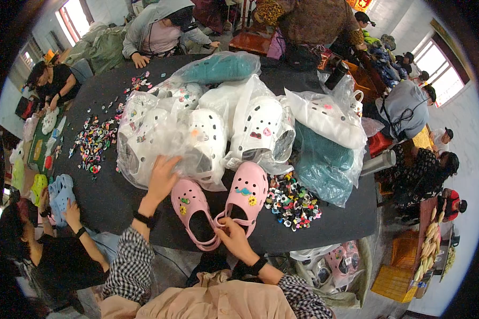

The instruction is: Sorting, organizing, and packaging manufacturing clogs and sandals into clear plastic bags at a production facility station.

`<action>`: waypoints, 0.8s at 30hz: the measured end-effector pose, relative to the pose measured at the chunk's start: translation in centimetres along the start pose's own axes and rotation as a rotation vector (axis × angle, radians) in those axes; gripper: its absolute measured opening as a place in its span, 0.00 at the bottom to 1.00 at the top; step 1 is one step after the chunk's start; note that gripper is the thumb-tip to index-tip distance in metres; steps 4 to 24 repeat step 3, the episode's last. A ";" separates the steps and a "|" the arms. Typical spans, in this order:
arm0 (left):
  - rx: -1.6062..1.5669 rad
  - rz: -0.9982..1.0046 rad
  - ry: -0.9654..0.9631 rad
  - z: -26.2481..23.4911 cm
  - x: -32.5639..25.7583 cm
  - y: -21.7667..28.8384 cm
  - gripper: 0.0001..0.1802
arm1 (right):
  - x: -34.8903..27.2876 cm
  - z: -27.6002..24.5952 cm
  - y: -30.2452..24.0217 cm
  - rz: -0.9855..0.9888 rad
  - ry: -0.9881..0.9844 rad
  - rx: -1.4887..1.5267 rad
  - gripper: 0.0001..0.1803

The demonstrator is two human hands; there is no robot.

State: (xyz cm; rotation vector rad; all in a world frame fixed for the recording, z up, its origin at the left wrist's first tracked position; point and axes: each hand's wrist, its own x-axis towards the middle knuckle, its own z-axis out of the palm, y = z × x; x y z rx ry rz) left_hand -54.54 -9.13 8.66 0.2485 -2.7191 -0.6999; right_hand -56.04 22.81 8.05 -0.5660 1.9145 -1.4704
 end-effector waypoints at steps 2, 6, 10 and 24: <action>-0.076 -0.064 0.022 0.3 -3.5 -1.1 0.36 | -0.5 -1.8 -2.0 0.085 -0.154 -0.018 0.17; -0.156 -0.130 0.049 0.1 -5.3 -1.1 0.37 | -0.8 -3.1 -2.3 0.176 -0.262 0.010 0.21; -0.156 -0.130 0.049 0.1 -5.3 -1.1 0.37 | -0.8 -3.1 -2.3 0.176 -0.262 0.010 0.21; -0.156 -0.130 0.049 0.1 -5.3 -1.1 0.37 | -0.8 -3.1 -2.3 0.176 -0.262 0.010 0.21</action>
